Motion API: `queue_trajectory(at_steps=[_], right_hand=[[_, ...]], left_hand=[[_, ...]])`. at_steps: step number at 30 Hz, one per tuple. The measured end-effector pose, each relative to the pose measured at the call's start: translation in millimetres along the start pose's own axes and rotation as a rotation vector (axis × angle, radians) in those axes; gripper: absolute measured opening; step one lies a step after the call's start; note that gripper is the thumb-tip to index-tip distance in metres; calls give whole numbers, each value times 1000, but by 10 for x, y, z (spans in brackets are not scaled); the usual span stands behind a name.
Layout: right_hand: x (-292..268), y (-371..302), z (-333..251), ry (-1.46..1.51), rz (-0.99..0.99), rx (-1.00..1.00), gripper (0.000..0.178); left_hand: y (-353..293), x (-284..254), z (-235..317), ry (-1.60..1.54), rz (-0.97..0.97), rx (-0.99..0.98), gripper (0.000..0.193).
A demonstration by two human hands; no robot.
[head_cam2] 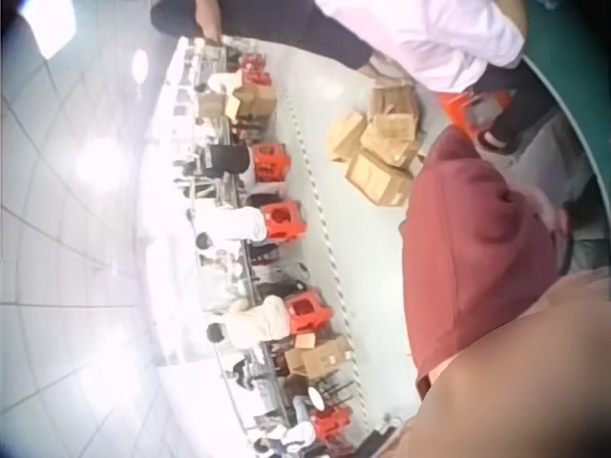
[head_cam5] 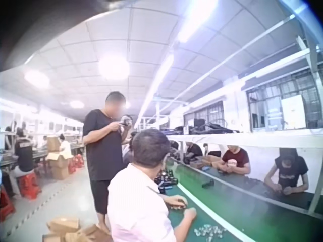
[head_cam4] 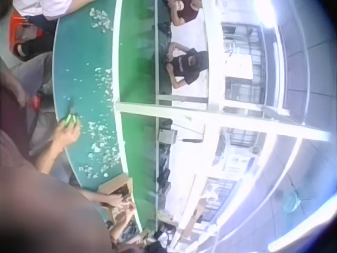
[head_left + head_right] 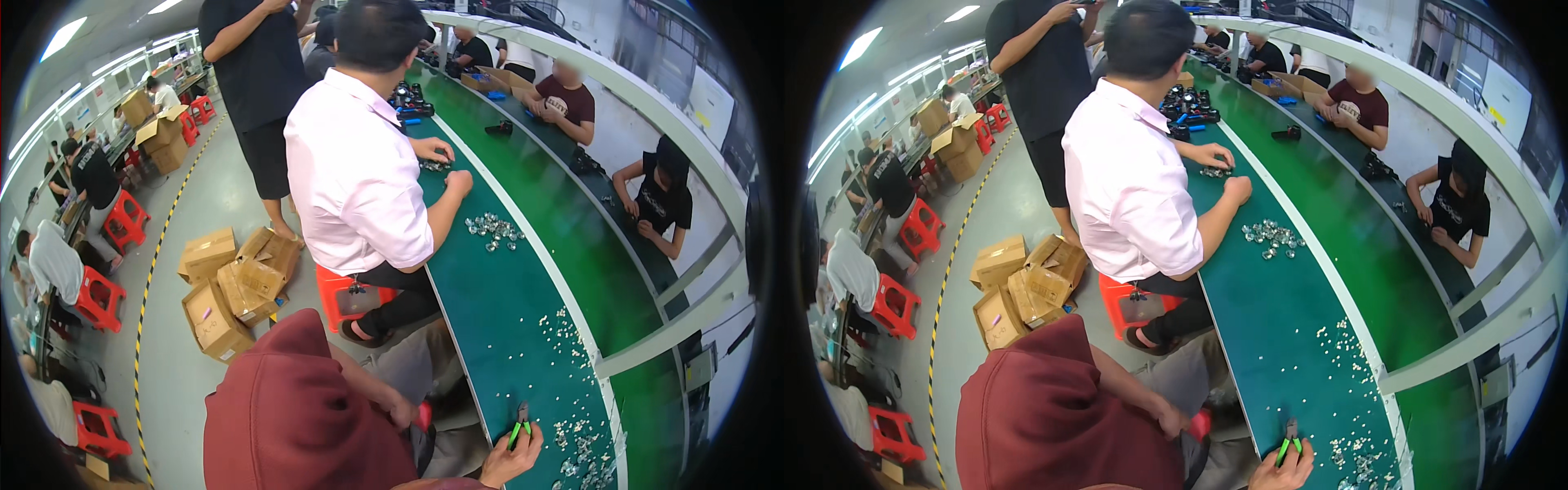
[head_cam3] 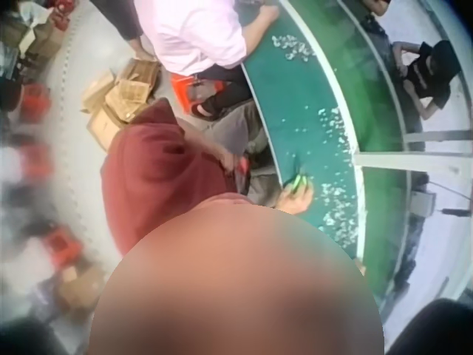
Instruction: Using wire cutters to clip and sort electronic components on an assembly line.
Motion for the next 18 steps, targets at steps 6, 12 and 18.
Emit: queue_trajectory(at_steps=[6, 12, 18], right_hand=[[141, 203, -14, 138, -8, 112, 34], [-159, 34, 215, 200, 247, 179, 27], [-1023, -555, 968, -47, 702, 511, 18]], left_hand=[[-386, -253, -175, -73, 143, -217, 55], [-575, -654, 493, 299, 50, -80, 44], [-446, -1630, 2455, 266, 279, 664, 35]])
Point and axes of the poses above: each hand's wrist, its own y-axis towards the middle knuckle, its own x-axis out of the palm, z = x × y, the point moved 6 cm from there along y, towards the middle knuckle, and after that the axes turned 9 degrees about x, right-handed, at the moved point
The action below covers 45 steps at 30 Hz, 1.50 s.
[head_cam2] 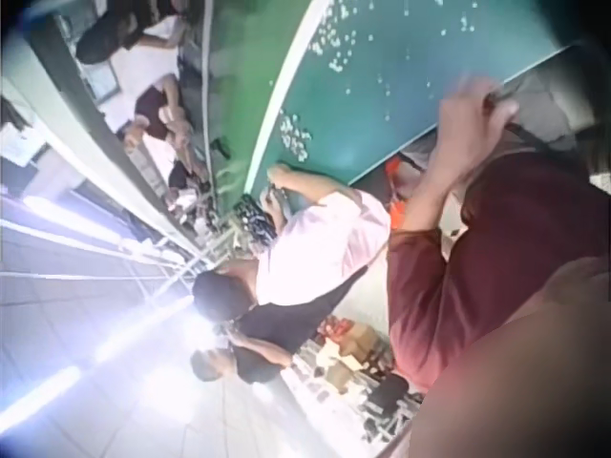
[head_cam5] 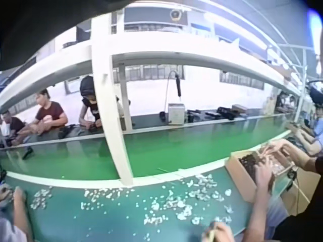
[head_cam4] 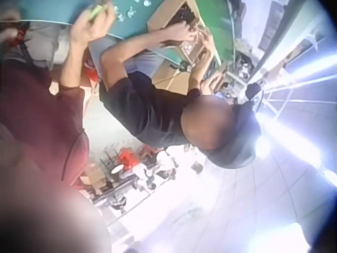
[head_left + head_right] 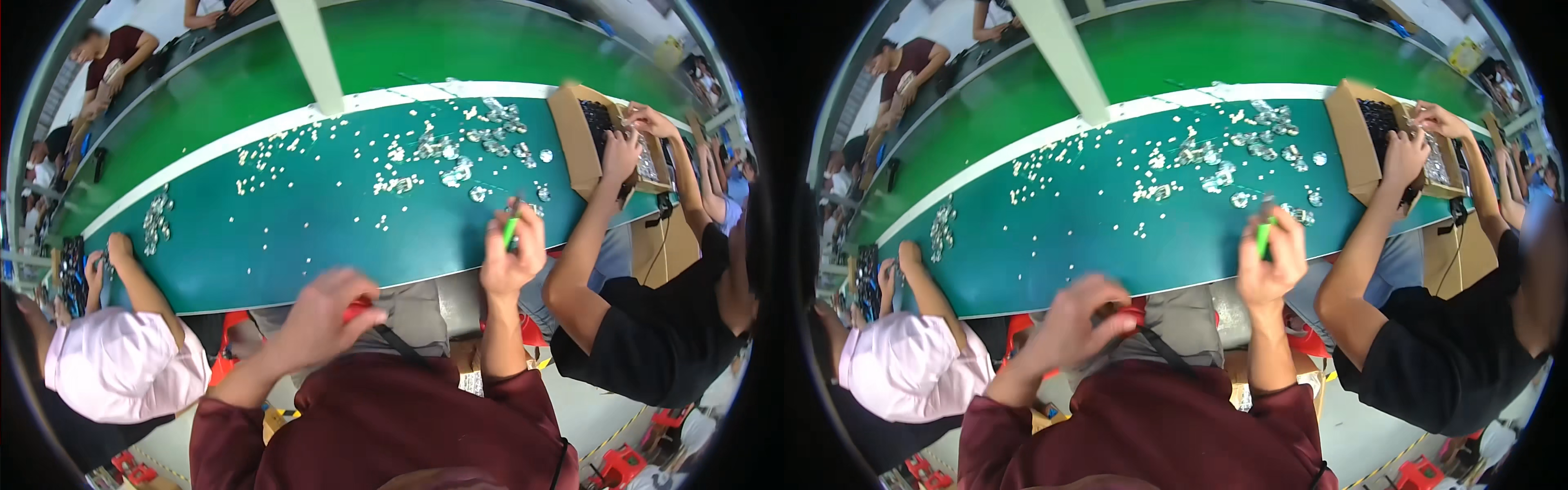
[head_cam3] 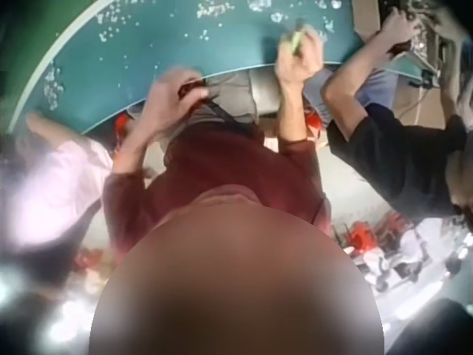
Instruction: Using wire cutters to clip and sort electronic components on an assembly line.
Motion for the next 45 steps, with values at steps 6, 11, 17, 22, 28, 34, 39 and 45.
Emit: queue_trajectory(at_steps=[6, 11, 17, 22, 28, 34, 39, 45], right_hand=[[-271, 175, 646, 259, 190, 355, 21], [-141, 303, 662, 253, 235, 462, 27], [250, 329, 676, 107, 227, 320, 36], [242, 415, 590, 333, 166, 350, 37], [543, 551, 422, 470, -12, 296, 33], [-23, 734, 312, 190, 200, 116, 24], [-547, 581, 569, -188, 163, 167, 29], [-65, 476, 557, -9, -33, 316, 31]], left_hand=[[2061, 16, -108, 286, 159, 418, 50], [3453, 793, -170, 408, 31, 574, 61], [3532, 952, -563, 565, -112, 599, 59], [2988, 756, -234, 438, -219, 723, 36], [2612, 414, -366, 461, -189, 631, 45], [2459, 149, -426, 377, -100, 521, 58], [2766, -26, -441, 720, 231, 398, 54], [2693, -450, -1055, 500, 249, 169, 27]])
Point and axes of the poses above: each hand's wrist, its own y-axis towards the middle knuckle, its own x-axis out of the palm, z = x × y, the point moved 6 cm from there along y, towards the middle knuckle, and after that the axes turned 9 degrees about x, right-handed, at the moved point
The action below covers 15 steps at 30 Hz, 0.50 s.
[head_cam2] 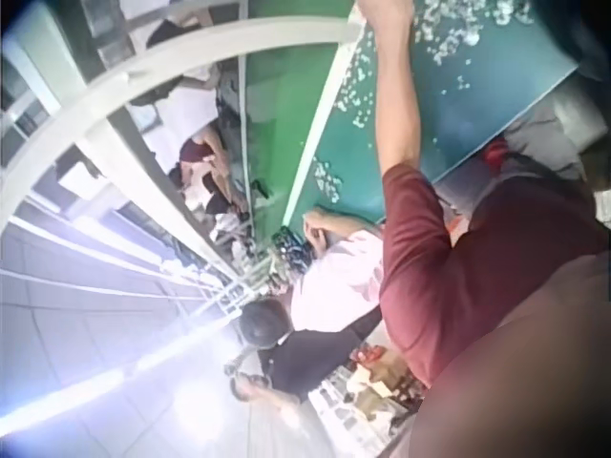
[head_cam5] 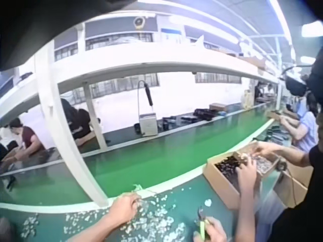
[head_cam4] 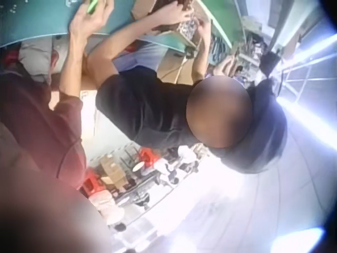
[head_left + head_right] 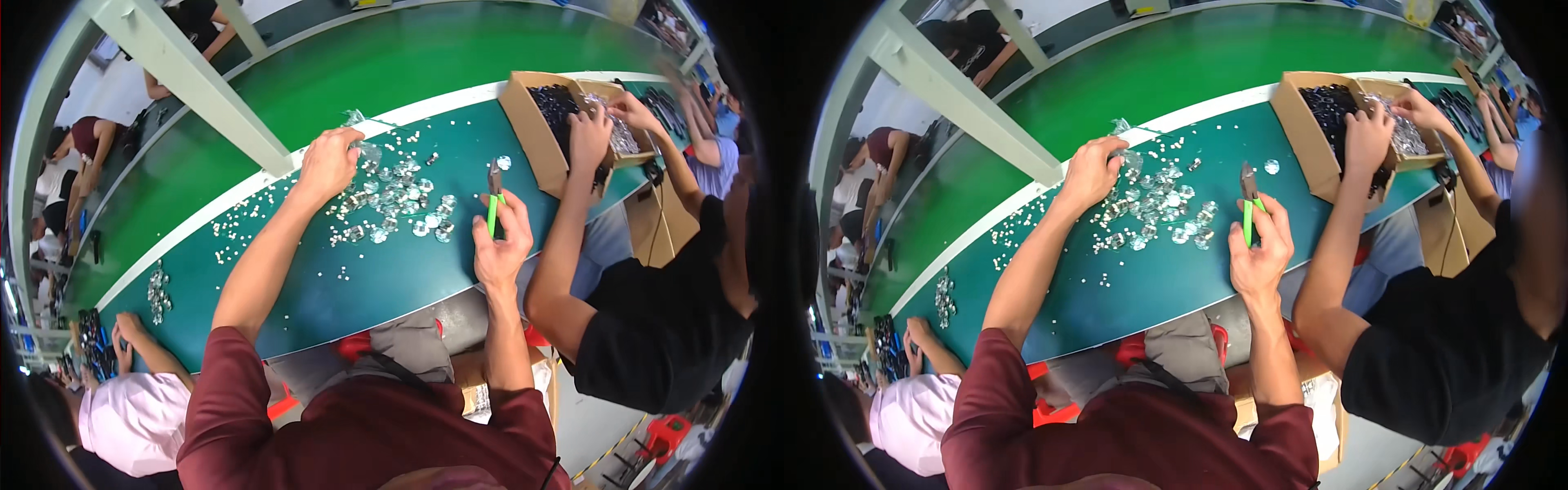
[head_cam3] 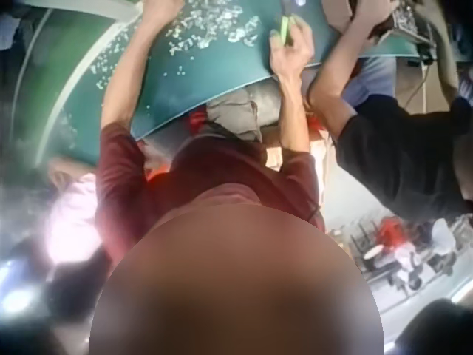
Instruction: Using wire cutters to clip and sort electronic components on an assembly line.
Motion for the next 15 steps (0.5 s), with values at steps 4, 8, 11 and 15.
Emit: queue_trajectory(at_steps=[4, 8, 11, 15], right_hand=[[284, 34, -85, 121, -110, -19, 29], [272, -47, -91, 159, -31, -123, 25], [206, -24, -115, 187, 54, -119, 23], [235, -32, 8, 256, 49, -51, 24]], left_hand=[[-3, -160, -33, -10, 78, -87, 20], [147, -397, -177, 96, 283, -67, 17], [368, -455, -445, 215, 234, -130, 29], [468, -42, -380, -84, -185, 89, 52]])
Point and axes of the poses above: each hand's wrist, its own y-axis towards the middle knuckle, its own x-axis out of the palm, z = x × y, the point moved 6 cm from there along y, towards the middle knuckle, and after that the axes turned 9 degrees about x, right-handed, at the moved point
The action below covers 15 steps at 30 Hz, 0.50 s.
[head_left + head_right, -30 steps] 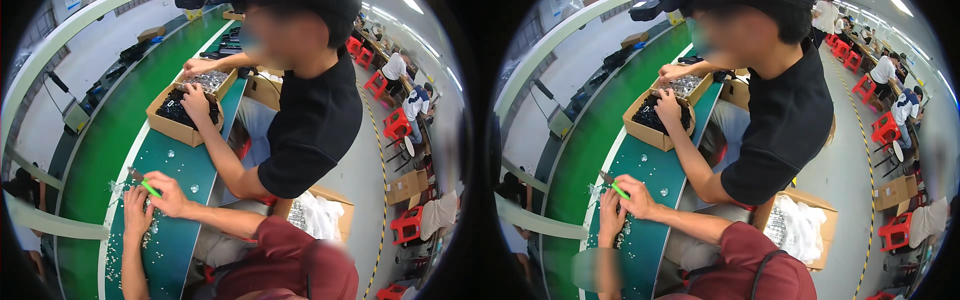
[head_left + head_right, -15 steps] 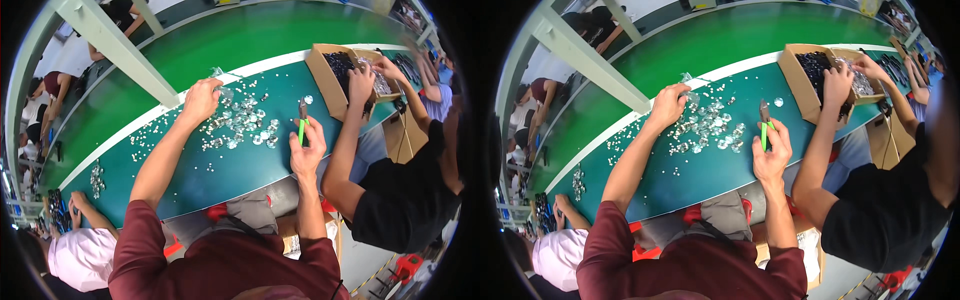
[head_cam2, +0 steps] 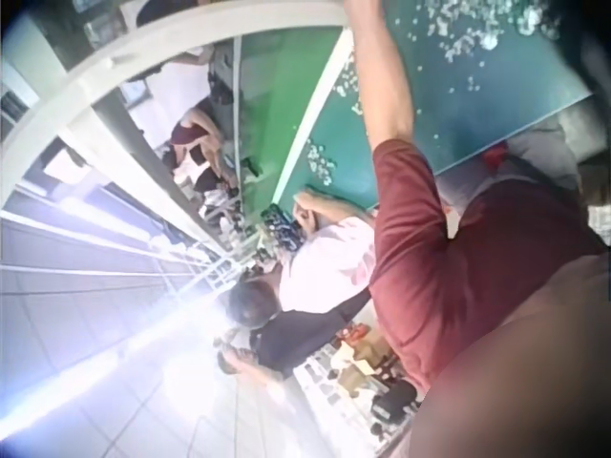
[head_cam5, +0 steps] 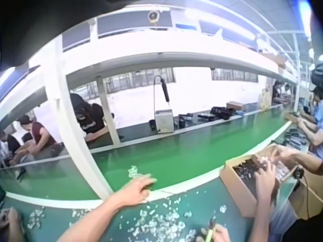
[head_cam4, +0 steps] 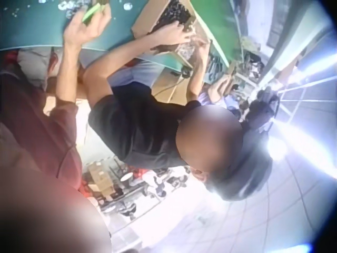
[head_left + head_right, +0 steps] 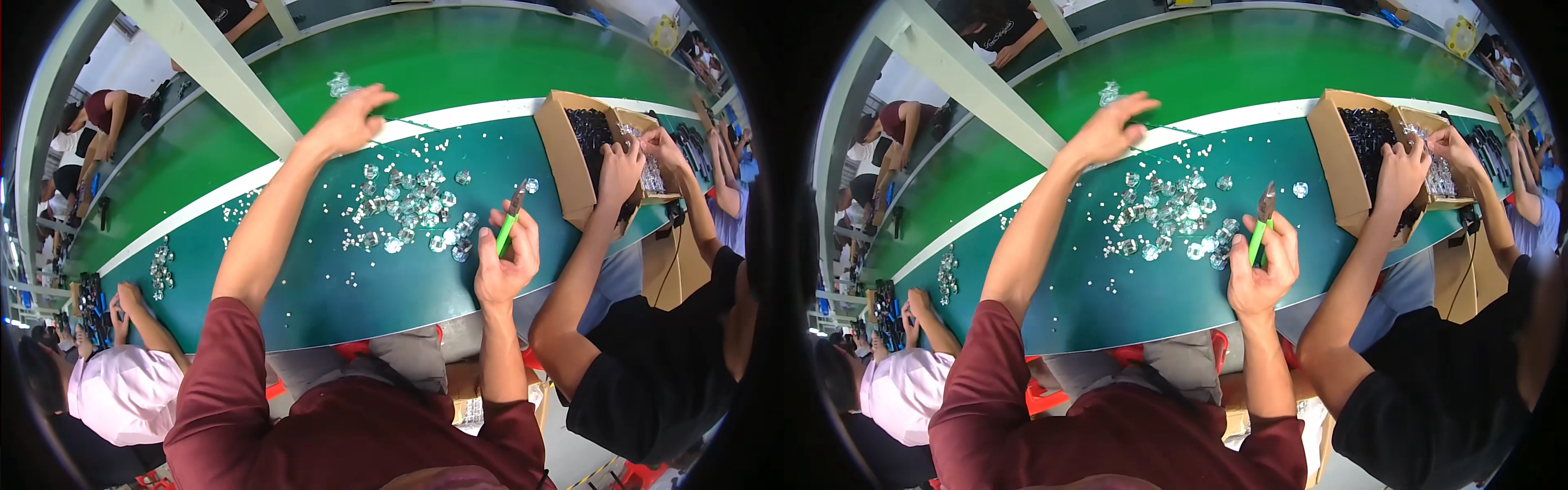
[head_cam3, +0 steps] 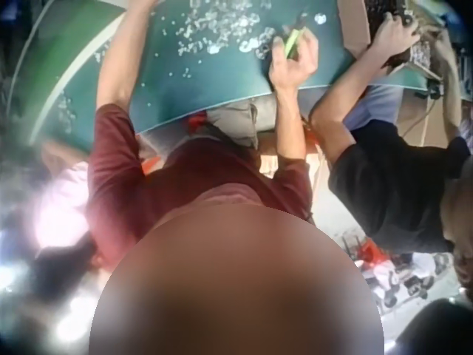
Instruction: Using wire cutters to clip and sort electronic components on an assembly line.
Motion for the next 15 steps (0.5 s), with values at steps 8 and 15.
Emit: queue_trajectory(at_steps=[8, 15], right_hand=[[59, 24, -31, -31, -50, -8, 25], [75, 26, -69, -67, -71, -18, 24]], left_hand=[[-96, 182, -121, 30, 15, -6, 39], [-4, 188, -389, -16, 145, -271, 24]])
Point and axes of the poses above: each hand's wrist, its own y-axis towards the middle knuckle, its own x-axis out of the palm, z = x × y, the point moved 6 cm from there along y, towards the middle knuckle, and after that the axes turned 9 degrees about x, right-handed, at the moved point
